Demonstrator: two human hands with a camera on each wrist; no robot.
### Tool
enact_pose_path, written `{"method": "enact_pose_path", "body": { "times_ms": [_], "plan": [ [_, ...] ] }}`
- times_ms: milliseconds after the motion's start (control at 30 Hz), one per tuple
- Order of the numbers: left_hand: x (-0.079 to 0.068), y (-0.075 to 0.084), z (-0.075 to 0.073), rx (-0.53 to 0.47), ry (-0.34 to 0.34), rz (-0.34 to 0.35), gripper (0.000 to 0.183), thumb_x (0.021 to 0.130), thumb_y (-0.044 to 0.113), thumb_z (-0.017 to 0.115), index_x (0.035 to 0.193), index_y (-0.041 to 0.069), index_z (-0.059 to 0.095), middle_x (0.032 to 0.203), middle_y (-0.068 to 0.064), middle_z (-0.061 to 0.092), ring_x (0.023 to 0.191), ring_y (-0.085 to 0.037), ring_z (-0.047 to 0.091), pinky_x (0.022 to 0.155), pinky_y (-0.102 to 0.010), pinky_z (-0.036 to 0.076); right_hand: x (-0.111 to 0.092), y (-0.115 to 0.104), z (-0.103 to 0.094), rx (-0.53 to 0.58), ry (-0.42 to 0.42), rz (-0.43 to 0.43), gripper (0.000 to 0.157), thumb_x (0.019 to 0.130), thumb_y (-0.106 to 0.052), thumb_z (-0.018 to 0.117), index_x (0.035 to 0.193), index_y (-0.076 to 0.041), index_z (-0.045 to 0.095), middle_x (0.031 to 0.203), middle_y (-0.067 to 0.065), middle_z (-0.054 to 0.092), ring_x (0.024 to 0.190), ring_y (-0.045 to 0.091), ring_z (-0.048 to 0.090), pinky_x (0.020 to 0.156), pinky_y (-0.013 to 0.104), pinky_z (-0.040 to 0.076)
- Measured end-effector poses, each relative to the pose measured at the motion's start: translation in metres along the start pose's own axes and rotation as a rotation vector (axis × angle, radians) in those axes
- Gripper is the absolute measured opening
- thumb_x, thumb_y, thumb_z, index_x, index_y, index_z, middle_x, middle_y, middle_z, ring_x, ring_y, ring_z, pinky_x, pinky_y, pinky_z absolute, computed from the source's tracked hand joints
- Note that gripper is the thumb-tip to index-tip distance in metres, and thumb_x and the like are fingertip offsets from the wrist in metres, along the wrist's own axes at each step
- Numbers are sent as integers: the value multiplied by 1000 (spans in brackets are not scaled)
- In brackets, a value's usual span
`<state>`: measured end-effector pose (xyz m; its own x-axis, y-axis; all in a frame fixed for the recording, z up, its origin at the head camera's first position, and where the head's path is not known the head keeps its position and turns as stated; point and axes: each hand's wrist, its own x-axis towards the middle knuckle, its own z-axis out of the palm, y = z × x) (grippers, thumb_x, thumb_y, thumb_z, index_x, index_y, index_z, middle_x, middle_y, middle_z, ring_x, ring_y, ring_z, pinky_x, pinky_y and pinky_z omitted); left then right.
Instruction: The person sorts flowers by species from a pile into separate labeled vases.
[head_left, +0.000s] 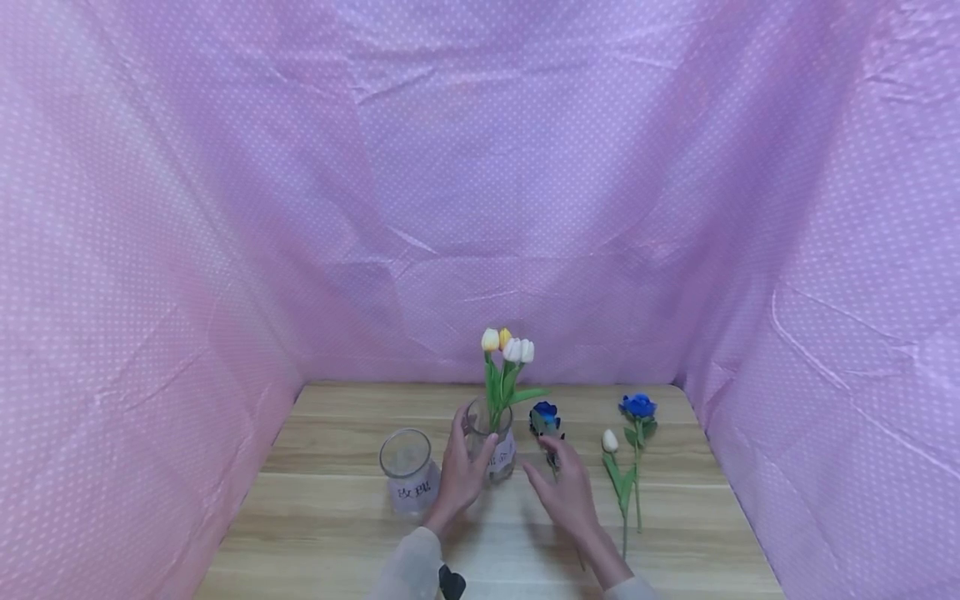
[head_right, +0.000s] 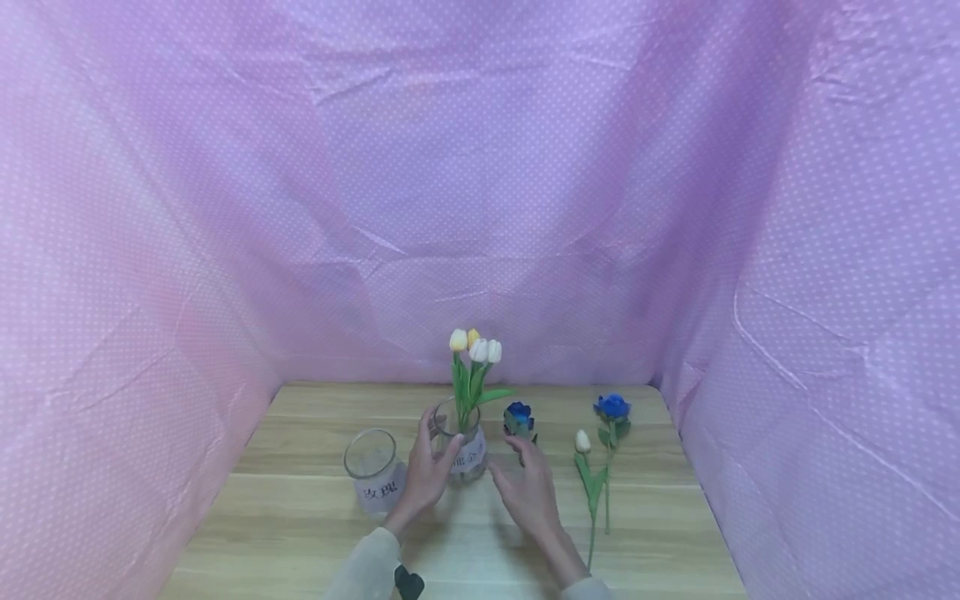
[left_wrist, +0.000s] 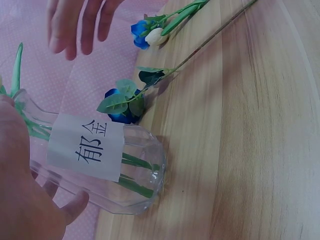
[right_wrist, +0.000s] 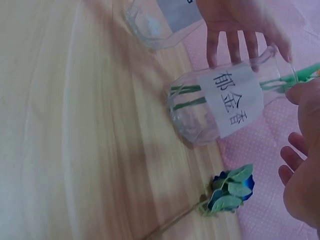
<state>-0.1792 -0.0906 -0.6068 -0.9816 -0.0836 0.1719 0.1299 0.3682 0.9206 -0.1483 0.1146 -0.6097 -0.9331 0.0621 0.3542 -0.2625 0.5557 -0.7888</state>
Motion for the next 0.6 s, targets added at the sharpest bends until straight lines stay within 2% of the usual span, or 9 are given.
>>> {"method": "enact_pose_path", "body": {
  "times_ms": [200,600],
  "plan": [
    [1,-1,1,8,7,10,80,112,49,68,178,33,26,173,-18,53,158,-45,54,125,-77,48,-6,12,-8,-37,-24,55,63,94,-18,93,151,-10,65,150,13,73,139,37,70,120,60,59],
    [1,-3,0,5,-9,-16,81,111,52,68,178,35,25,176,-19,49,161,-43,51,128,-78,43,-15,34,-27,-81,-39,155,67,96,-15,91,154,-3,61,152,20,69,140,41,67,119,65,57]
  ]
}}
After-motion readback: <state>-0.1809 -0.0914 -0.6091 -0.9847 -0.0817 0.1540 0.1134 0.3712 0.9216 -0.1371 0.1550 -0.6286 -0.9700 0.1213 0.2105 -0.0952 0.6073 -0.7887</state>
